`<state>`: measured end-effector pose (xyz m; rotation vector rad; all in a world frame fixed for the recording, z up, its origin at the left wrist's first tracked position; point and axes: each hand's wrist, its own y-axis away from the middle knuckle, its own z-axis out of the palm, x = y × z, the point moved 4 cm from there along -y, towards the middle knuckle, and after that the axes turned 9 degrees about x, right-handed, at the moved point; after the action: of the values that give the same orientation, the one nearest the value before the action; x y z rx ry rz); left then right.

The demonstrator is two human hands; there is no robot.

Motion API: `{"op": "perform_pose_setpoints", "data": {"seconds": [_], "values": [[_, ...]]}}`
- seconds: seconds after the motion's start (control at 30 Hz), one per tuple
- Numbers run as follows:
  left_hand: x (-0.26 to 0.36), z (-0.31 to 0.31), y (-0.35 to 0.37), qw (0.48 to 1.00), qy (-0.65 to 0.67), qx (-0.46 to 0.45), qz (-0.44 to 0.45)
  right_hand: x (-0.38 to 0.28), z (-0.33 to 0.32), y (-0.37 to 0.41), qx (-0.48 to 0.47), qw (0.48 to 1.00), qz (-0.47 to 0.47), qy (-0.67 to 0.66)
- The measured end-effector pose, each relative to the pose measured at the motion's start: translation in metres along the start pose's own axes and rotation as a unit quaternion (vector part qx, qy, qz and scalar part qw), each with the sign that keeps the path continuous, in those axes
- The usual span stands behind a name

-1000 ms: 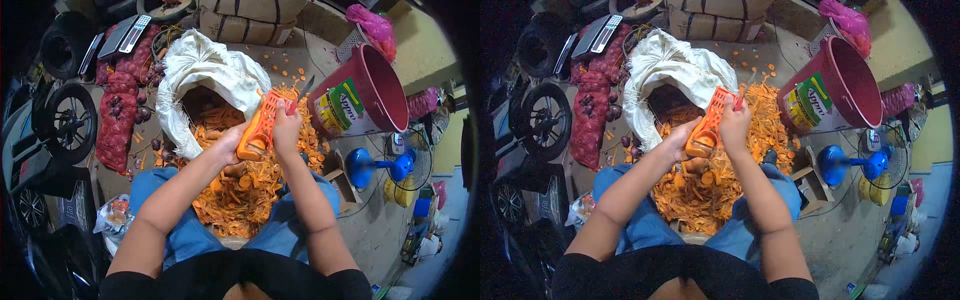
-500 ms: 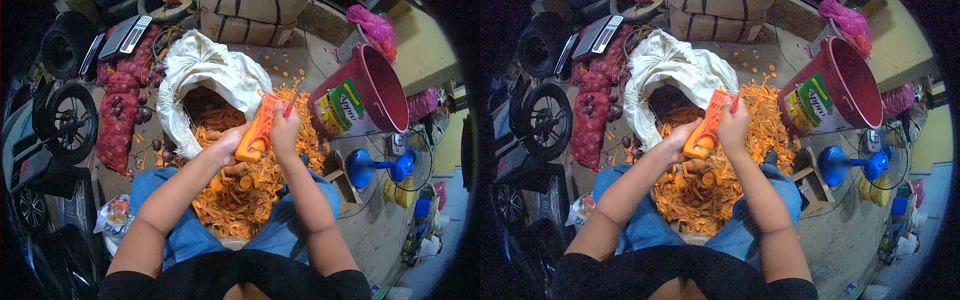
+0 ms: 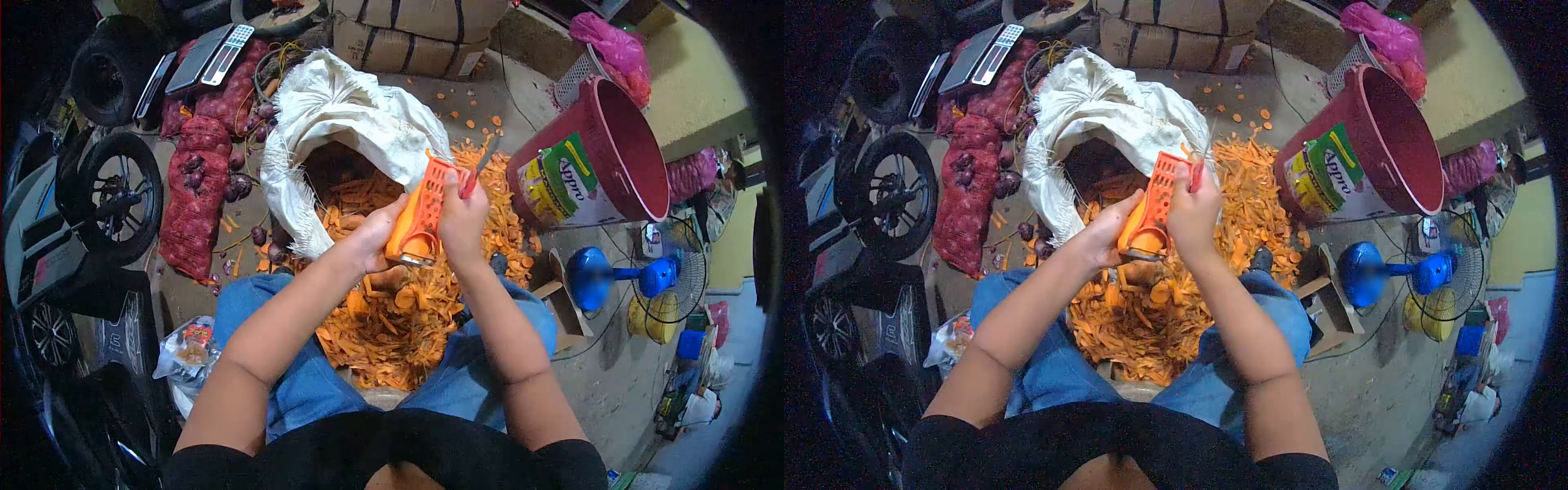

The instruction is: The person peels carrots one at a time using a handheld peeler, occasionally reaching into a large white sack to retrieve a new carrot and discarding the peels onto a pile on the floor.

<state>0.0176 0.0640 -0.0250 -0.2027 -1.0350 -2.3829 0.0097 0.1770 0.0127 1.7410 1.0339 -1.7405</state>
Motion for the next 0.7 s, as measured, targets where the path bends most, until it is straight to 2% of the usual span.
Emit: {"op": "perform_pose_setpoints", "data": {"seconds": [0.07, 0.1, 0.13, 0.17, 0.2, 0.23, 0.27, 0.3, 0.37, 0.4, 0.43, 0.53, 0.57, 0.6, 0.63, 0.67, 0.7], "values": [[-0.005, -0.004, 0.004, 0.986, -0.158, -0.039, -0.031, -0.002, -0.006, -0.008, 0.043, 0.998, -0.033, 0.033], [-0.001, 0.008, 0.024, 0.966, -0.249, 0.065, -0.039, -0.003, -0.017, -0.024, 0.080, 0.994, -0.044, 0.055], [-0.013, 0.003, 0.016, 0.989, -0.141, -0.006, -0.050, 0.017, -0.037, -0.051, 0.151, 0.977, -0.089, 0.122], [-0.015, 0.002, 0.015, 0.987, -0.149, -0.012, -0.052, 0.035, -0.052, -0.068, 0.220, 0.948, -0.133, 0.187], [-0.016, 0.001, 0.016, 0.986, -0.157, -0.017, -0.055, 0.028, -0.055, -0.067, 0.221, 0.948, -0.131, 0.187], [-0.014, 0.001, 0.017, 0.986, -0.158, -0.016, -0.055, 0.024, -0.058, -0.067, 0.215, 0.969, 0.004, 0.122], [-0.009, 0.004, 0.017, 0.990, -0.126, -0.028, -0.063, 0.026, -0.059, -0.065, 0.204, 0.968, 0.138, 0.053], [-0.006, 0.005, 0.017, 0.992, -0.091, -0.040, -0.072, 0.029, -0.052, -0.061, 0.175, 0.978, 0.109, -0.009], [-0.003, 0.002, 0.011, 0.996, -0.044, -0.057, -0.058, -0.005, -0.024, -0.032, 0.079, 0.988, 0.075, -0.106], [-0.002, -0.001, 0.006, 0.996, 0.001, -0.074, -0.046, -0.001, -0.016, -0.020, 0.037, 0.996, 0.037, -0.068], [-0.002, -0.006, -0.001, 0.997, -0.051, -0.046, -0.037, 0.000, -0.009, -0.010, -0.004, 1.000, -0.001, -0.030], [-0.005, 0.001, 0.000, 0.998, -0.057, -0.009, 0.001, -0.006, 0.002, 0.008, -0.016, 0.999, -0.044, 0.026], [-0.007, -0.001, 0.003, 0.995, -0.101, -0.005, -0.003, -0.001, 0.000, 0.003, -0.015, 0.999, -0.043, 0.026], [-0.007, 0.002, 0.008, 0.995, -0.101, -0.004, -0.004, 0.007, -0.007, -0.008, 0.023, 0.996, -0.064, 0.051], [-0.007, 0.007, 0.014, 0.986, -0.163, -0.014, -0.014, 0.010, -0.016, -0.021, 0.062, 0.991, -0.084, 0.077], [-0.010, 0.010, 0.019, 0.974, -0.225, -0.024, -0.024, 0.013, -0.029, -0.039, 0.131, 0.988, -0.051, 0.070], [-0.016, 0.007, 0.016, 0.972, -0.220, -0.072, -0.029, 0.015, -0.044, -0.056, 0.200, 0.978, -0.018, 0.062]]}}
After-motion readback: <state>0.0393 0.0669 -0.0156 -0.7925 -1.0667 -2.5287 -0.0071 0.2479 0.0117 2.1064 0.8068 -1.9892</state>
